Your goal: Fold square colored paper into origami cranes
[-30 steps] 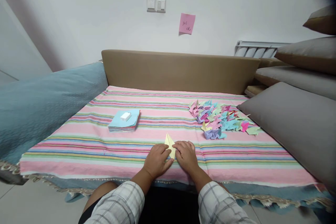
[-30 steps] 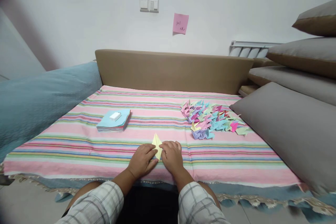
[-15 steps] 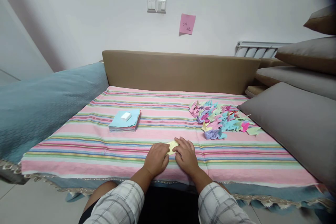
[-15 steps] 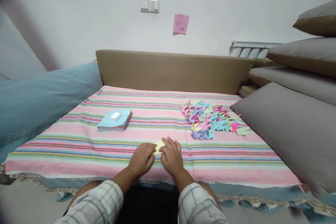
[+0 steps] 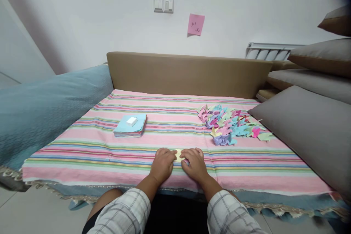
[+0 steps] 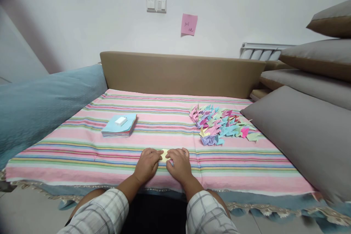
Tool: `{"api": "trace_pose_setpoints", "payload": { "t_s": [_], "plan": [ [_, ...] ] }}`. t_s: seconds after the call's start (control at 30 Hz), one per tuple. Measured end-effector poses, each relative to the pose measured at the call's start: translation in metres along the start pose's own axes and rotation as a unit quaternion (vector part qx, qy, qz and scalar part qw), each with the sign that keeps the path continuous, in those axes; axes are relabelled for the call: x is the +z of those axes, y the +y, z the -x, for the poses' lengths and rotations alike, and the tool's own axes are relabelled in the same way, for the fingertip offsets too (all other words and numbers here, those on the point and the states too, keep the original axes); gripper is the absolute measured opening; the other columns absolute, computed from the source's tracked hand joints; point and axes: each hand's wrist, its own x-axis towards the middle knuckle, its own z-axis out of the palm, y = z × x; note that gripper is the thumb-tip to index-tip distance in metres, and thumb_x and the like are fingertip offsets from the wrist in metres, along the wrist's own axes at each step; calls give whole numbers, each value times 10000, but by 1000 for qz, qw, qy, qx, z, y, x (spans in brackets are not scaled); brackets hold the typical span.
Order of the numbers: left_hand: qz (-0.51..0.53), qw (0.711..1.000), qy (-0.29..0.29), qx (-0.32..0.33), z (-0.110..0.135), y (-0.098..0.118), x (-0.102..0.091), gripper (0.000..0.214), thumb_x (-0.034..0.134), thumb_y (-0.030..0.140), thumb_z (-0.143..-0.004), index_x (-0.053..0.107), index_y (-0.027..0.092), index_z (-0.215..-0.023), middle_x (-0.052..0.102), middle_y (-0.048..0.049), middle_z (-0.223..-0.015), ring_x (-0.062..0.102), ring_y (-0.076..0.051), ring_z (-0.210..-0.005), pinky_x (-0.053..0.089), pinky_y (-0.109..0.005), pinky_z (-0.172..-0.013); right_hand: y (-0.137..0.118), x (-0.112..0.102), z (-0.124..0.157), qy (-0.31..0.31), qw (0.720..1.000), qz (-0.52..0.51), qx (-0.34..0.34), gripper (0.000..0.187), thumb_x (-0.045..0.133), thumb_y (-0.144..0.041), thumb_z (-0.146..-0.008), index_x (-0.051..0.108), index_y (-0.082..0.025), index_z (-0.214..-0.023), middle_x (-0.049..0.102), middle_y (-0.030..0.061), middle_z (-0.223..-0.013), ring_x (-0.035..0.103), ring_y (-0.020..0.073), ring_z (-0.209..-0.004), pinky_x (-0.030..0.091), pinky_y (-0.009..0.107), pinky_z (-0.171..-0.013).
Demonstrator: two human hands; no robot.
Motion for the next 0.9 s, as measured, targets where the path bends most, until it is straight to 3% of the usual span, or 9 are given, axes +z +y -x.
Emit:
{"api": "trace_pose_setpoints", "payload": {
  "t_s": [0.17,0.27,0.7,0.9],
  "plan": [
    [16,999,-12,-33,-2,2,-3,37,595,193,-746,593,221,-770,692,-6,-1029,558,-200,-898,364,-433,-896,2,1,-1,6,1000,-2,-7,89,534,-225,-767,606,-247,-813,655,-13,-1017,530,170,-988,207,384,-980],
    [21,999,-11,-43,-3,2,-3,99,636,299,-757,588,215,-739,694,-17,-1026,564,-205,-896,351,-440,-900,2,2,-2,7,1000,3,-7,80,527,-234,-787,606,-237,-778,660,-5,-998,531,167,-976,238,365,-950],
    [22,997,-12,-75,-5,1,-2,57,588,236,-778,622,224,-733,703,-10,-949,568,-197,-854,377,-423,-875,2,2,-8,9,998,-22,50,130,510,-251,-794,632,-252,-748,680,-16,-944,564,169,-926,298,349,-887],
    [30,996,-17,-80,-4,-1,-1,173,544,197,-786,621,236,-935,692,-18,-878,576,-199,-855,344,-444,-917,5,5,-10,10,997,-30,71,129,509,-229,-765,628,-254,-806,681,-14,-909,565,177,-889,305,353,-883]
  ]
}}
